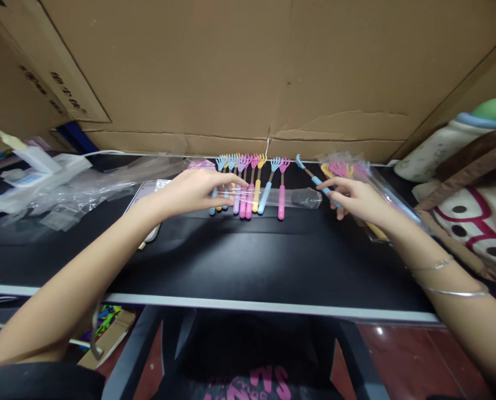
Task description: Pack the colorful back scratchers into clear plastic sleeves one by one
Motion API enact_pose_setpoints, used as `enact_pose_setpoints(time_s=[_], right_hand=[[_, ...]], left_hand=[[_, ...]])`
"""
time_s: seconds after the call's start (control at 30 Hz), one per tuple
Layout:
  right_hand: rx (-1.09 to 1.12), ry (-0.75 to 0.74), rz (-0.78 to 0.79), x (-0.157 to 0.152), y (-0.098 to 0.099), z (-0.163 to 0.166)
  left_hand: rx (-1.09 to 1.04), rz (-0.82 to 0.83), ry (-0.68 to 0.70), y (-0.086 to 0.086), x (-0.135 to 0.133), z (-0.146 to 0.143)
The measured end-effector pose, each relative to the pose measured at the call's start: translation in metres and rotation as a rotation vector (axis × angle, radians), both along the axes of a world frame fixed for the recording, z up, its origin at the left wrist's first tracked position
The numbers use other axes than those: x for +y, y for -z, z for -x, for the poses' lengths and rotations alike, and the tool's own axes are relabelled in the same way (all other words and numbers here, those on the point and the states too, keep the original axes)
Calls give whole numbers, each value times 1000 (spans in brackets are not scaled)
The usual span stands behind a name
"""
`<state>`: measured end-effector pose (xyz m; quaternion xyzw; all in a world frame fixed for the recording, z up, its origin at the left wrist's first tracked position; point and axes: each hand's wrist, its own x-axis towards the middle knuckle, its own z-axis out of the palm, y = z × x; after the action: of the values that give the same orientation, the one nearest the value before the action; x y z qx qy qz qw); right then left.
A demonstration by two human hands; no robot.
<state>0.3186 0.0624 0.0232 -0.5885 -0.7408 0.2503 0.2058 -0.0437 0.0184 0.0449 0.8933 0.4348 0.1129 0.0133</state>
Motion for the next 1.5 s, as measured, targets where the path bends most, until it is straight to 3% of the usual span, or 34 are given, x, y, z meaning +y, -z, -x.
enact_pose_setpoints(time_s=[0.2, 0.43, 0.8, 0.93, 1.5], right_hand=[[505, 83, 149, 1, 1, 3], [734, 146, 205, 0, 2, 5], [792, -21, 256, -16, -3, 19], [856, 11, 248, -18, -6, 21], [727, -12, -8, -12, -18, 4]], left_hand=[[-21, -8, -37, -3, 4, 6], [-84, -2, -26, 14, 13, 14], [-167, 33, -12, 23, 4, 18], [-187, 58, -5, 24, 3, 17], [-135, 67, -26, 25, 3, 17]])
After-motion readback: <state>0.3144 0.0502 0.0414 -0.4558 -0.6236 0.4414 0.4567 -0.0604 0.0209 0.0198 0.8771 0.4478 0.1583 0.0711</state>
